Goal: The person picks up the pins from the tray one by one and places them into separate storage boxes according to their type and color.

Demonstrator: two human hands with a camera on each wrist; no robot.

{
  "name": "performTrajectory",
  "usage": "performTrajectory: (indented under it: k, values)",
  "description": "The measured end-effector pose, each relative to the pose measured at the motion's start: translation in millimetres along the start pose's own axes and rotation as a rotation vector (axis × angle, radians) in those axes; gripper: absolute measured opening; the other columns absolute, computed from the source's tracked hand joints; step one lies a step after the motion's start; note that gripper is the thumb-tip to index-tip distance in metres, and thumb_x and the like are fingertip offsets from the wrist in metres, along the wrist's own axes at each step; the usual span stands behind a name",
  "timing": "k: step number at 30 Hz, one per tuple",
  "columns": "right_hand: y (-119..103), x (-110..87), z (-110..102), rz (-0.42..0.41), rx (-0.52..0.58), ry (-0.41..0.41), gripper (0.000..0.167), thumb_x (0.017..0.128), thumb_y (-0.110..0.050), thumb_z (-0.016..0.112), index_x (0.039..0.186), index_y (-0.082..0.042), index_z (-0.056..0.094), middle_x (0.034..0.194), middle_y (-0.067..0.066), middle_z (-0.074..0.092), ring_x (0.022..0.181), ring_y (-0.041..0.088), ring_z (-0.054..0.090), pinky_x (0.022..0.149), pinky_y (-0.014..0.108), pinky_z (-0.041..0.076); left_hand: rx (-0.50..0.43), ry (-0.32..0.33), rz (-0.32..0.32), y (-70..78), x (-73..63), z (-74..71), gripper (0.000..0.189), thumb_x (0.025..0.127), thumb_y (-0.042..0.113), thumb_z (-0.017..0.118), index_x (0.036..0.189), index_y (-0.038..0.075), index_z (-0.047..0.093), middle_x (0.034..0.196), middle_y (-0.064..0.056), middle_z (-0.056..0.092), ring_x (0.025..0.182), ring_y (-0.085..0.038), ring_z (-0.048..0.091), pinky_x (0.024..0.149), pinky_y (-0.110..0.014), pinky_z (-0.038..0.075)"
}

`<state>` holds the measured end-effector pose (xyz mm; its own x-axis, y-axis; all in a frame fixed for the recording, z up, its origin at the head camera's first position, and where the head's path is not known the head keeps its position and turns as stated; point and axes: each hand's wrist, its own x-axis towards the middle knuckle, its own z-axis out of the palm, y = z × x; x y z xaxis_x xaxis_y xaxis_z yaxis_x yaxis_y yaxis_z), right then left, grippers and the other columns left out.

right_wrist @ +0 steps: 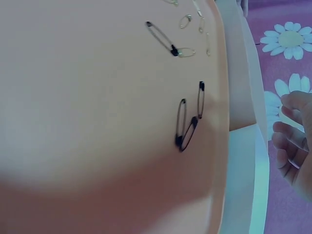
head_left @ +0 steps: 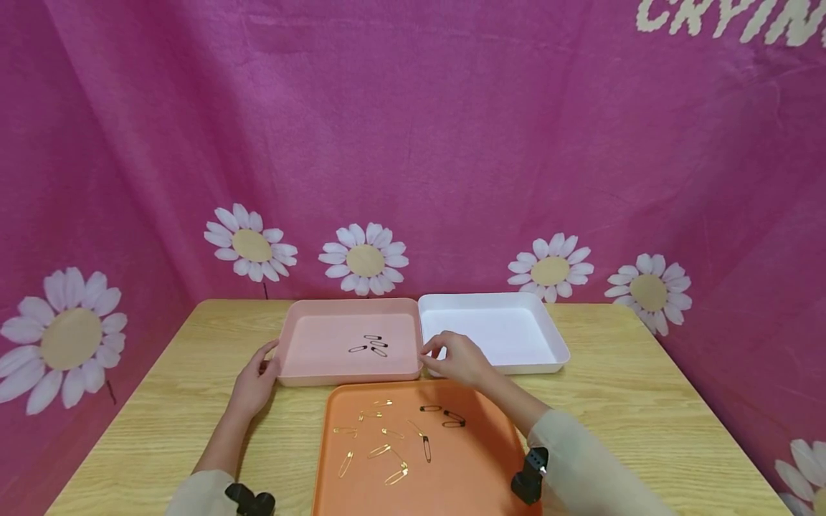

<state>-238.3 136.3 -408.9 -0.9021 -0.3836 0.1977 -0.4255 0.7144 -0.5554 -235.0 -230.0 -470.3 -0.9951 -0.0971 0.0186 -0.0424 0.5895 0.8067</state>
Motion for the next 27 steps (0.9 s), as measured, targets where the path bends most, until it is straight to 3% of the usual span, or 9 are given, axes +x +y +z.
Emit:
performTrajectory:
  k: [7, 18, 27]
  values:
    - [9.3, -18.4, -1.9, -0.015, 0.011, 0.0, 0.008, 0.082, -0.02, 0.069, 0.085, -0.013, 0.072, 0.074, -0.005, 0.06, 0.054, 0.003, 0.042, 0.053, 0.019, 0.037, -0.009, -0.007, -0.004, 0.8, 0.7, -1.1, 0.047, 0.1, 0.027, 0.035, 0.145, 0.011, 0.031, 0.121, -0.026, 0.054, 0.113, -0.035, 0.049, 0.099, -0.048, 0.035]
    - [28.5, -53.3, 1.9, -0.082, 0.007, -0.071, 0.004, 0.082, -0.017, 0.069, 0.083, -0.013, 0.072, 0.072, -0.008, 0.061, 0.061, 0.001, 0.046, 0.056, 0.018, 0.041, -0.006, -0.018, -0.009, 1.2, -0.2, -1.0, 0.048, 0.101, 0.03, 0.034, 0.145, 0.012, 0.031, 0.122, -0.026, 0.054, 0.113, -0.034, 0.049, 0.099, -0.047, 0.035]
    - [27.7, -75.9, 14.0, -0.075, 0.095, -0.072, 0.005, 0.081, -0.018, 0.072, 0.08, -0.013, 0.071, 0.073, -0.009, 0.065, 0.06, -0.003, 0.044, 0.056, 0.016, 0.04, -0.004, -0.023, -0.015, 0.9, -2.3, -1.6, 0.048, 0.101, 0.032, 0.033, 0.145, 0.013, 0.03, 0.123, -0.026, 0.053, 0.114, -0.034, 0.048, 0.098, -0.047, 0.035]
